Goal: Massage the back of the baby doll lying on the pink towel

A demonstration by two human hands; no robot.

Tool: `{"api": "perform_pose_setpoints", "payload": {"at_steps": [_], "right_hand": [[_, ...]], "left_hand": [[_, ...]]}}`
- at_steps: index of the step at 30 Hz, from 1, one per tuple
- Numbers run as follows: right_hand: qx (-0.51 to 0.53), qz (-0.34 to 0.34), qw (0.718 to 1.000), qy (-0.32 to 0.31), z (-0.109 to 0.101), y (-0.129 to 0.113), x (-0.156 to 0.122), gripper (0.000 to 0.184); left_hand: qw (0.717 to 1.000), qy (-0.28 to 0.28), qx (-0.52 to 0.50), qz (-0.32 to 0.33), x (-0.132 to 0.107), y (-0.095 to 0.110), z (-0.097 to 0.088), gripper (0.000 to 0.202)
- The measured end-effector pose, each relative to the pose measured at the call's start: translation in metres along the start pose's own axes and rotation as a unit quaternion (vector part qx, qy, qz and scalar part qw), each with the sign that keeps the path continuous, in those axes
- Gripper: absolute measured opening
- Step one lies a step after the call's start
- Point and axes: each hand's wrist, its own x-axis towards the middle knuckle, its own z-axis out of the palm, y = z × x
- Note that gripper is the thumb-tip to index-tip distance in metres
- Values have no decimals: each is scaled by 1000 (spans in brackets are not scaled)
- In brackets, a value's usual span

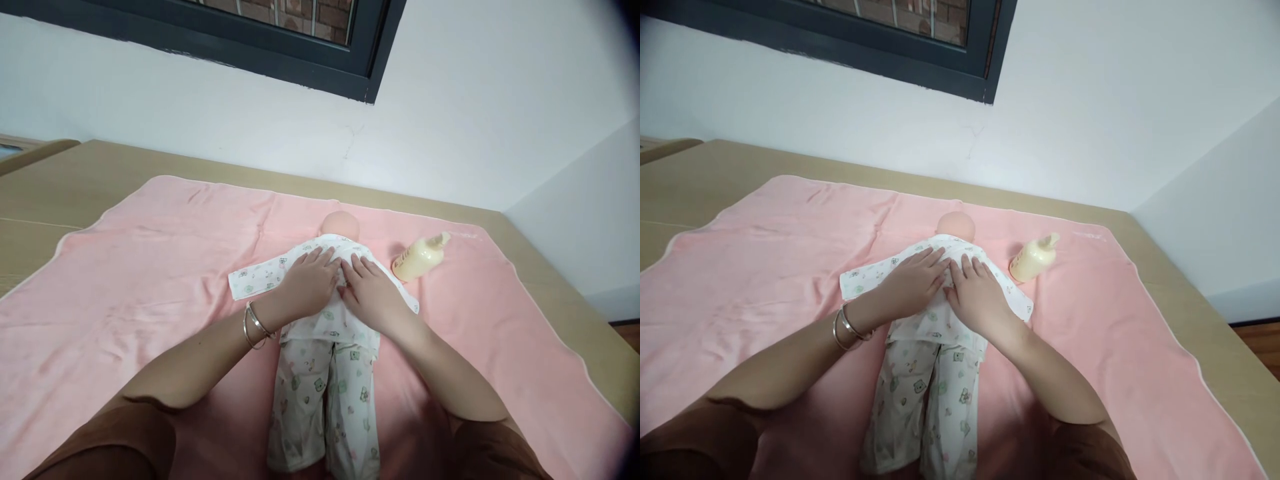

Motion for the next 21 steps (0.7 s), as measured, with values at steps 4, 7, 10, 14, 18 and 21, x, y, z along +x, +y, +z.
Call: {"api": "perform_pose_setpoints", "payload": {"at_steps": [4,7,10,14,18,21], "right_hand": [[37,54,998,-10,7,21,26,68],[36,94,995,-7,10,28,35,69],[-11,76,997,6,8,13,24,62],[-70,-1,997,22,-1,-12,0,50],[-53,16,998,34,-2,-7,5,50],[-22,74,996,37,6,10,21,54]], "left_hand": [[999,7,-8,-53,16,-15,7,53],[996,0,8,-85,21,-16,11,59],[997,-24,30,-65,9,-4,4,59],[994,-95,35,42,-13,8,-17,56],[995,-95,1,13,-6,0,-22,59],[996,-67,-17,-47,14,-10,-12,56]]}}
